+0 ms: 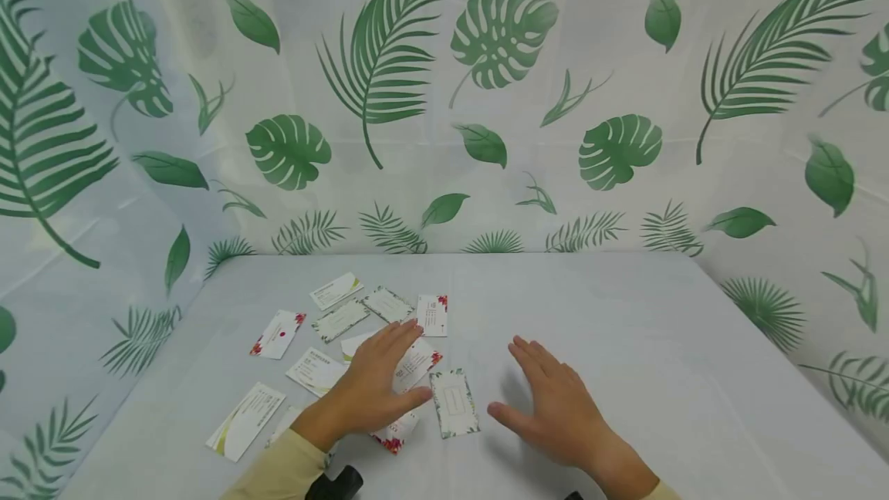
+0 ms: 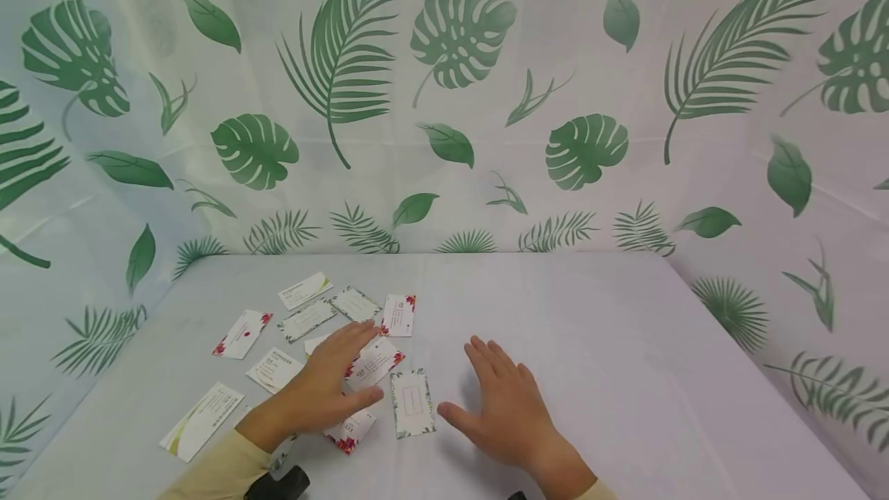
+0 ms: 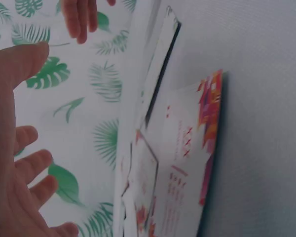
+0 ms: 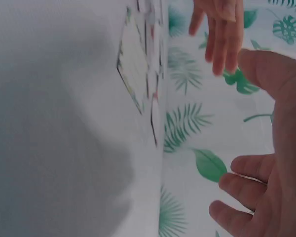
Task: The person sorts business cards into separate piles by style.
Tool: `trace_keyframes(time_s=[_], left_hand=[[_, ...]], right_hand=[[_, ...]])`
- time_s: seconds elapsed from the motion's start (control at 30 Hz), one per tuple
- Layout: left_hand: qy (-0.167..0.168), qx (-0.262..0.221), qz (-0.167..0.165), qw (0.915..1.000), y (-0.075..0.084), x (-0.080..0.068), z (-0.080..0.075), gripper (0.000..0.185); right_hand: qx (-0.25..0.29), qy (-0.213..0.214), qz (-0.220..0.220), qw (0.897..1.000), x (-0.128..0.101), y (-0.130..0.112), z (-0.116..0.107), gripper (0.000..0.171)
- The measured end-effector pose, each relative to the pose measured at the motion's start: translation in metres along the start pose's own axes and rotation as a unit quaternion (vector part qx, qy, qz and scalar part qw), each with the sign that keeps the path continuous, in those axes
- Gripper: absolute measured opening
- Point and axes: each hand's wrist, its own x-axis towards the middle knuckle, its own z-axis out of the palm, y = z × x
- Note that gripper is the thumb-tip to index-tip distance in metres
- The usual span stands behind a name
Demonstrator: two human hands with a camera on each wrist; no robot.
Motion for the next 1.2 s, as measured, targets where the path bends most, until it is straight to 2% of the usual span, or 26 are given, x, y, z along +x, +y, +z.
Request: trace_keyframes(time_s=[0.1, 0.27, 0.37, 0.5, 0.63, 0.87, 1.03, 1.1, 1.2], left_hand=[[-0.034, -0.024, 0.013, 0.999, -0.001, 0.003, 0.005, 0.078], [-0.092, -0.019, 0.019, 0.9954, 0.0, 0.004, 0.014, 0.075], [-0.114, 0.007, 0.01, 0.9934, 0.001, 0.003, 0.018, 0.074], [-0.126, 0.048, -0.004, 0.9909, 0.003, 0.002, 0.023, 0.072], [-0.128, 0.074, 0.0, 0.9891, 0.006, 0.002, 0.025, 0.069], [-0.166, 0.066, 0.011, 0.9838, 0.017, -0.003, 0.022, 0.063], [-0.183, 0.039, 0.043, 0.9814, 0.026, -0.006, 0.023, 0.056], [-0.174, 0.039, 0.049, 0.9828, 0.028, -0.006, 0.024, 0.053], [-0.139, 0.072, 0.04, 0.9868, 0.03, -0.002, 0.026, 0.054]], right_hand=[[0.044, -0.024, -0.019, 0.999, -0.004, -0.004, 0.008, 0.081], [0.094, -0.078, -0.063, 0.991, -0.011, -0.009, 0.018, 0.081], [0.095, -0.119, -0.086, 0.985, -0.013, -0.011, 0.021, 0.076], [0.081, -0.159, -0.103, 0.978, -0.015, -0.013, 0.023, 0.066], [0.052, -0.18, -0.092, 0.978, -0.014, -0.011, 0.022, 0.064], [0.03, -0.149, -0.056, 0.987, -0.011, 0.002, 0.013, 0.061], [0.028, -0.139, -0.036, 0.989, -0.006, 0.011, 0.012, 0.057], [0.025, -0.127, -0.037, 0.991, -0.004, 0.013, 0.014, 0.055], [0.015, -0.104, -0.045, 0.993, -0.002, 0.017, 0.015, 0.056]])
